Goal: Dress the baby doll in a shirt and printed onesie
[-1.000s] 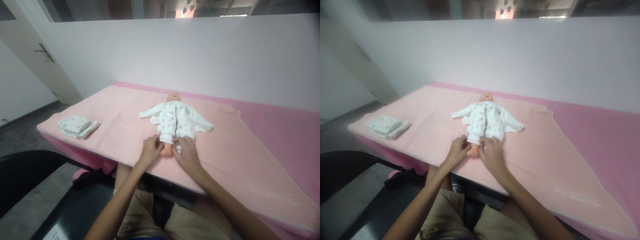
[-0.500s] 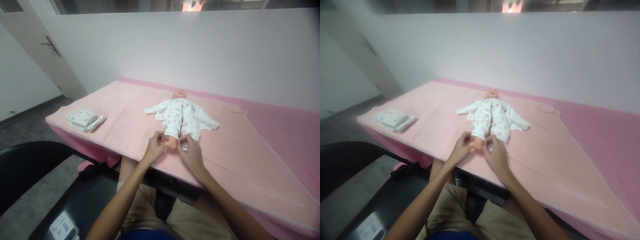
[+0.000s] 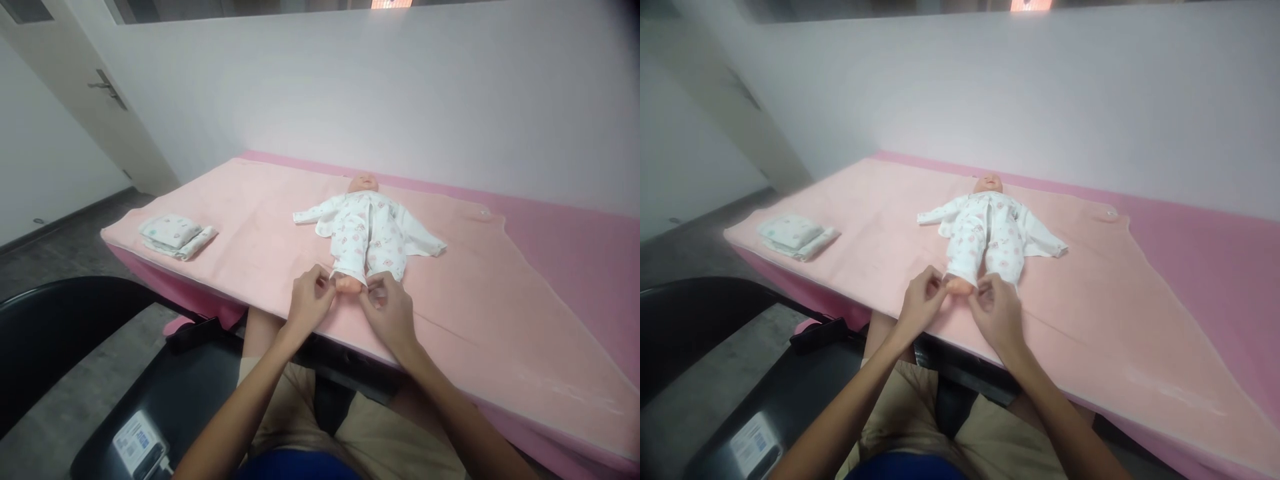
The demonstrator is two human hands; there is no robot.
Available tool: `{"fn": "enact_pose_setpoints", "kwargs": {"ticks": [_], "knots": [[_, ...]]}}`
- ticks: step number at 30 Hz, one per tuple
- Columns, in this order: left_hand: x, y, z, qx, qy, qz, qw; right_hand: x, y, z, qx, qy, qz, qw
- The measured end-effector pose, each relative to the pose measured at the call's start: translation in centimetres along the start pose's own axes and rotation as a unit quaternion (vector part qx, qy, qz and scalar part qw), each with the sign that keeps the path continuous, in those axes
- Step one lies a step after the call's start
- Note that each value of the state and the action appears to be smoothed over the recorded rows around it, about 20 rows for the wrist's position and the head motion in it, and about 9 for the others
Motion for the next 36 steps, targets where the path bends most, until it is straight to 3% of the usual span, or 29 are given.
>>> {"fn": "enact_pose_setpoints", "kwargs": {"ticks": [5,10,16,19,23,26,30,36], "knots": [[-3.5,-0.3,1.5,0.123,-0.007,0.016,0.992,-1.7,0.1,-0.7,-0.071,0.054,0.025,0.996],[-4.3,-1.2,1.2,0.205,0.015,-0.003,0.979,-2.6,0.3,-0.3,-0.165,0.1,0.01,0.981],[-4.9,-0.7,2.0,0.189,0.023,0.043,0.981,-4.3,4.4,3.1,-0.205,0.116,0.02,0.972],[-4.1,-1.5,4.3,0.194,-0.052,0.03,0.979,-4.6,5.6,5.9,-0.181,0.07,-0.028,0.981],[-1.2,-4.8,6.1,0.273,-0.134,-0.085,0.949,-3.9,5.7,8.9,-0.139,-0.004,-0.095,0.986],[1.2,-6.5,5.7,0.34,-0.142,-0.11,0.923,-3.1,5.8,9.3,-0.122,-0.019,-0.108,0.987],[3.0,-7.1,5.0,0.373,-0.168,-0.111,0.906,-2.7,6.3,9.0,-0.087,-0.055,-0.123,0.987],[3.1,-6.8,5.0,0.326,-0.188,-0.132,0.917,-2.6,6.6,8.3,-0.025,-0.078,-0.126,0.989]]}}
Point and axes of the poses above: each hand's wrist, its own x-axis towards the middle knuckle, its own y-axis out of the back of the hand, z = x × y, the point moved 6 cm from there along x, towards the middle knuckle, and after that the axes turned 15 degrees about -z, right-handed, at the moved point
